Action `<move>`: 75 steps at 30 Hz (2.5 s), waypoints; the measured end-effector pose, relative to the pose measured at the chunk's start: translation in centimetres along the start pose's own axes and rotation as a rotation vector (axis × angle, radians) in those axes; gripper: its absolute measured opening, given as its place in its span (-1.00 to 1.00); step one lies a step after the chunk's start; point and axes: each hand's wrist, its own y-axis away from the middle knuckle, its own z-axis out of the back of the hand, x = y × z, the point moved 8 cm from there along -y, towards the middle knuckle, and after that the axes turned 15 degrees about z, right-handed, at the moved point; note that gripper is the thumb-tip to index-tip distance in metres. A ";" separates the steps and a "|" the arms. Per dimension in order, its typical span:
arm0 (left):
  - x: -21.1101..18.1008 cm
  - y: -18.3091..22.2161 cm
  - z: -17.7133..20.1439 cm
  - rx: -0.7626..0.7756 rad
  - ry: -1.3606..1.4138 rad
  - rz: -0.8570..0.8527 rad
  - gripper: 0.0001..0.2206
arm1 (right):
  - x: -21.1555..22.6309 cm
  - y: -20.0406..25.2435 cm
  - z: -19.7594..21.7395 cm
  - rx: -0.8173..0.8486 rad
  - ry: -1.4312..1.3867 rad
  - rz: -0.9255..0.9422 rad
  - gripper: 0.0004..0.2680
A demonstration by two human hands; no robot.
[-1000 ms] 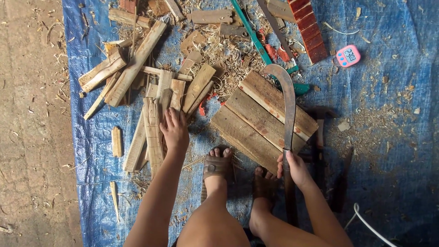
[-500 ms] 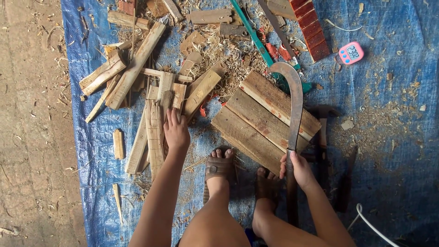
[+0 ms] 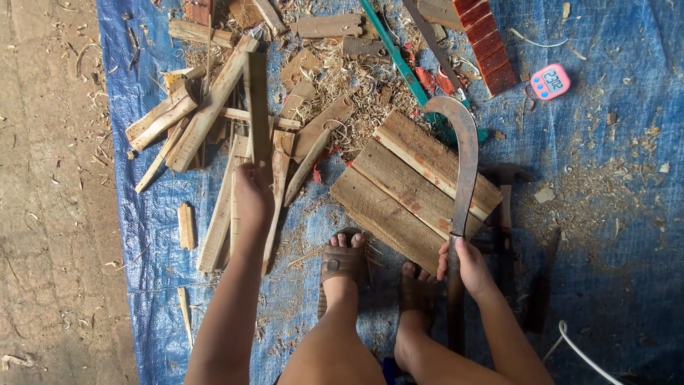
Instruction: Using a machete to shave and split wood blocks on a makeshift workbench, possibly for instrument repair.
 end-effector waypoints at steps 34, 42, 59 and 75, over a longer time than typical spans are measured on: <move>0.2 1.8 -9.9 -0.017 -1.042 -0.263 -0.61 | 1.0 -0.2 -0.4 0.017 0.014 0.014 -0.58; 2.1 2.3 -9.4 -0.045 -0.869 -0.363 -0.75 | 1.9 -0.1 -0.8 0.017 -0.019 0.018 -0.59; 0.9 8.2 -1.8 0.115 -0.045 -0.063 -0.74 | 1.8 -0.1 -0.7 -0.019 -0.119 -0.051 -0.62; -13.4 20.4 1.3 0.205 -0.019 -0.670 -0.72 | 7.6 0.9 -2.2 0.049 0.079 -0.131 -0.66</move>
